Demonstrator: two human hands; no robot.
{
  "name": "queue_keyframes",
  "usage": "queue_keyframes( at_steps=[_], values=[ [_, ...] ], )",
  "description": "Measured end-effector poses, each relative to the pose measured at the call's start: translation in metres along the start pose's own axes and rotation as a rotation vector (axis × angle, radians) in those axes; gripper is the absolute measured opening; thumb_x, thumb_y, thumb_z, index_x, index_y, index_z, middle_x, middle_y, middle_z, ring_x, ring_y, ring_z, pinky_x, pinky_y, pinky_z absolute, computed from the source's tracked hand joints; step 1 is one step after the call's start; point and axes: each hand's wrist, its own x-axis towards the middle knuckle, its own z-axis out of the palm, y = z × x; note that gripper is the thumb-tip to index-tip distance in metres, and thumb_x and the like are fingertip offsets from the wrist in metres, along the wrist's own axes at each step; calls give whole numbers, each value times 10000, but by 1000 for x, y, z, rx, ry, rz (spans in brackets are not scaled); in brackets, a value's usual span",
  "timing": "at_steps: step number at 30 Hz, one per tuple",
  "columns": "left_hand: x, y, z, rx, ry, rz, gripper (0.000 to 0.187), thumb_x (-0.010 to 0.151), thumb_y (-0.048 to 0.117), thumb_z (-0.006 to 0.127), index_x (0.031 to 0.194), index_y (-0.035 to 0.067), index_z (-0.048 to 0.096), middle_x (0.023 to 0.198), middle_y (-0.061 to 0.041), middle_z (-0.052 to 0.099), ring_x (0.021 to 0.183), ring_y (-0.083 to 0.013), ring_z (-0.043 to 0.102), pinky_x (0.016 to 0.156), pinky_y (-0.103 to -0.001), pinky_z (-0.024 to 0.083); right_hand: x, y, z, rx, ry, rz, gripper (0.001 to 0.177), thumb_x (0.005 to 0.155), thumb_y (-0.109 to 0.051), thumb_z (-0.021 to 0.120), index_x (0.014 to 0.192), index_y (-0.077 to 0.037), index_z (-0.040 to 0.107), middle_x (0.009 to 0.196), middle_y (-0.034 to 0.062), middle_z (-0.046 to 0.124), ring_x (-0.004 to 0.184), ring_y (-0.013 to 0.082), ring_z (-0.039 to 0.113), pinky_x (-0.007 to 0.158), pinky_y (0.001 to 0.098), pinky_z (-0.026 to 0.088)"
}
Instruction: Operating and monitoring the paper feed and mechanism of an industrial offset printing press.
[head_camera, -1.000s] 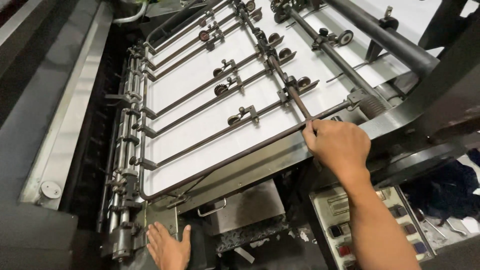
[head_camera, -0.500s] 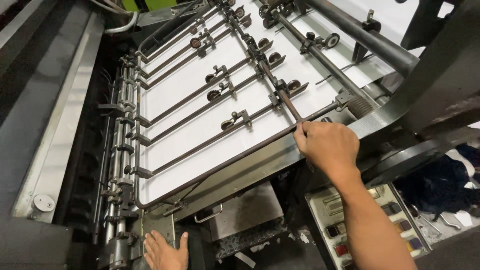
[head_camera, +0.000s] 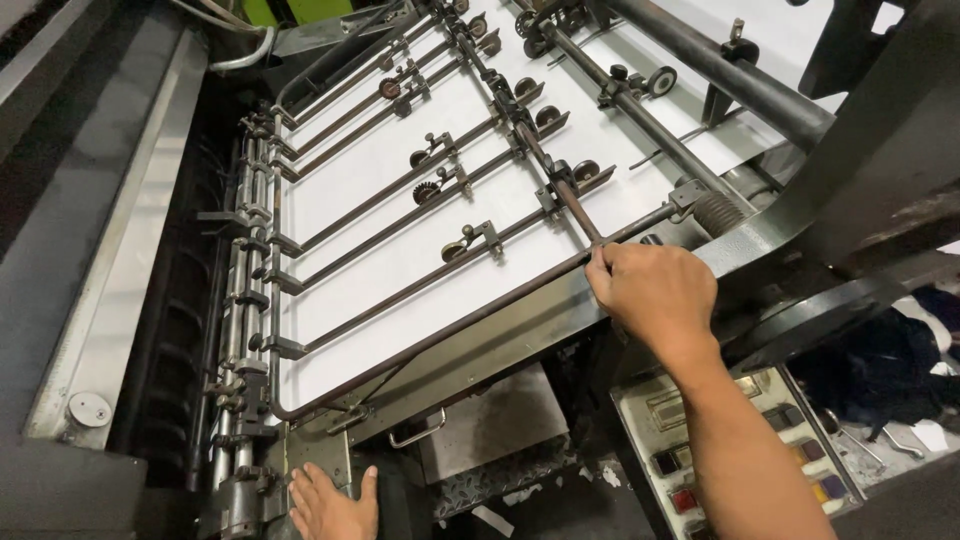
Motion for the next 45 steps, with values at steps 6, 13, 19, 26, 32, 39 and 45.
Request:
queue_keyframes(
  at_steps=[6, 13, 19, 26, 32, 39, 45],
  values=[
    [-4, 4, -5, 2, -18, -14, 1183, 814, 726, 633, 1624, 26, 129, 1698, -195, 108, 1583, -318, 64, 1264, -478, 80, 0, 0, -2, 8, -4, 6, 333, 954, -426, 618, 797, -207, 814, 659, 135, 708, 610, 381, 693, 540, 505, 547],
    [-14, 8, -25, -61, 1, 18, 1169, 815, 694, 647, 1615, 13, 135, 1688, -209, 105, 1573, -333, 70, 1256, -479, 70, -1, 2, 2, -5, 19, -11, 327, 950, -428, 634, 782, -210, 809, 670, 141, 706, 625, 389, 691, 552, 510, 542],
    [-20, 8, -25, -122, 64, 57, 1156, 806, 676, 654, 1608, 4, 162, 1686, -222, 130, 1573, -341, 92, 1252, -488, 79, -3, 5, 6, -4, 47, -37, 309, 935, -433, 654, 778, -214, 807, 673, 117, 706, 617, 377, 688, 541, 498, 536],
    [-20, 8, -26, -126, 87, 56, 1148, 806, 688, 641, 1611, 20, 168, 1689, -204, 139, 1576, -326, 95, 1255, -475, 79, -3, 4, 7, -15, 73, -55, 319, 946, -431, 653, 767, -215, 805, 661, 115, 698, 599, 372, 683, 526, 491, 529],
    [-18, 14, -33, -23, -101, -35, 1138, 851, 701, 600, 1618, 41, 79, 1696, -177, 32, 1576, -297, -17, 1253, -451, -1, -3, 3, 5, -6, 74, -36, 317, 952, -416, 645, 770, -214, 808, 636, 118, 688, 580, 369, 678, 515, 481, 530],
    [-19, 14, -35, -44, -67, -9, 1139, 855, 698, 604, 1618, 24, 93, 1700, -194, 44, 1583, -304, 1, 1260, -454, 10, -3, 2, 4, -16, 57, -34, 318, 954, -421, 644, 774, -218, 810, 647, 121, 692, 591, 368, 682, 524, 482, 535],
    [-18, 13, -35, -43, -68, -8, 1149, 844, 697, 619, 1621, 29, 99, 1701, -189, 51, 1582, -305, 19, 1262, -452, 26, -2, 4, 5, -12, 60, -38, 306, 944, -427, 649, 793, -220, 816, 652, 124, 697, 593, 373, 683, 526, 488, 536]
  ],
)
